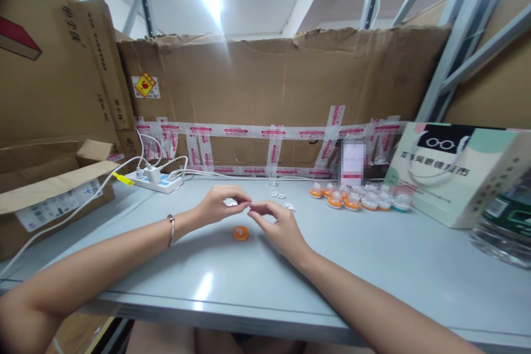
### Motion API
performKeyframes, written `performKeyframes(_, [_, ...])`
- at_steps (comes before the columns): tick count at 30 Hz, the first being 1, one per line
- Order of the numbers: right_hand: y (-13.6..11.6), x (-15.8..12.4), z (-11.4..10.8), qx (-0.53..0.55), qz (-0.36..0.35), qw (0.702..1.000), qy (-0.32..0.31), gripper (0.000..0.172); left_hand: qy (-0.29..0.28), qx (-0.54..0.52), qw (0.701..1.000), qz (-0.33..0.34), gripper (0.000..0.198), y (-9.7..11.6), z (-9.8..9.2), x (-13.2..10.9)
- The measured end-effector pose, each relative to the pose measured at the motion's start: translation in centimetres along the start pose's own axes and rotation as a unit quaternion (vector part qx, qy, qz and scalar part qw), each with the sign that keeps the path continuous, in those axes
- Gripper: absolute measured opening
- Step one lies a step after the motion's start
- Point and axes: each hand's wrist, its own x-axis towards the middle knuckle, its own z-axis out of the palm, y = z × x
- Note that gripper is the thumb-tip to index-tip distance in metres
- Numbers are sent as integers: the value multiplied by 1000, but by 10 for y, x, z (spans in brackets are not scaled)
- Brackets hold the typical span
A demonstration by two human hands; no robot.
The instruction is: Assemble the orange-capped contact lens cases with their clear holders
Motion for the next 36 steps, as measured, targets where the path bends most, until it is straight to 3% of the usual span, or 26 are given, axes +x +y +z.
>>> performKeyframes(3, [4,1,1,32,10,999,27,20,28,-11,1000,2,15,0,11,-11])
performKeyframes(8, [6,0,2,15,2,1000,22,18,24,-16,999,-18,14,1,13,-22])
performKeyframes(16, [7,-3,-3,-78,-12,996,-33,13,-104,-97,983,-115,17,-10,1,-22])
performKeyframes(21, [14,0,-7,-106,12,993,-43,16,-141,-50,982,-120,17,-17,-4,-21])
performKeyframes(25, [19,13,-34,-138,60,989,2,25,-172,-31,978,-119,21,-19,-10,-21])
performKeyframes(28, [23,23,-71,-207,105,970,-71,23,-220,-45,964,-146,24,-20,-12,-24])
performKeyframes(31, [28,25,-102,-255,130,953,-95,24,-266,-67,947,-164,37,-21,-9,-29])
performKeyframes(33, [33,23,-111,-260,143,942,-154,23,-287,-81,941,-159,44,-22,-6,-31])
performKeyframes(36, [39,18,-106,-246,164,931,-213,26,-294,-95,938,-159,41,-23,-2,-32])
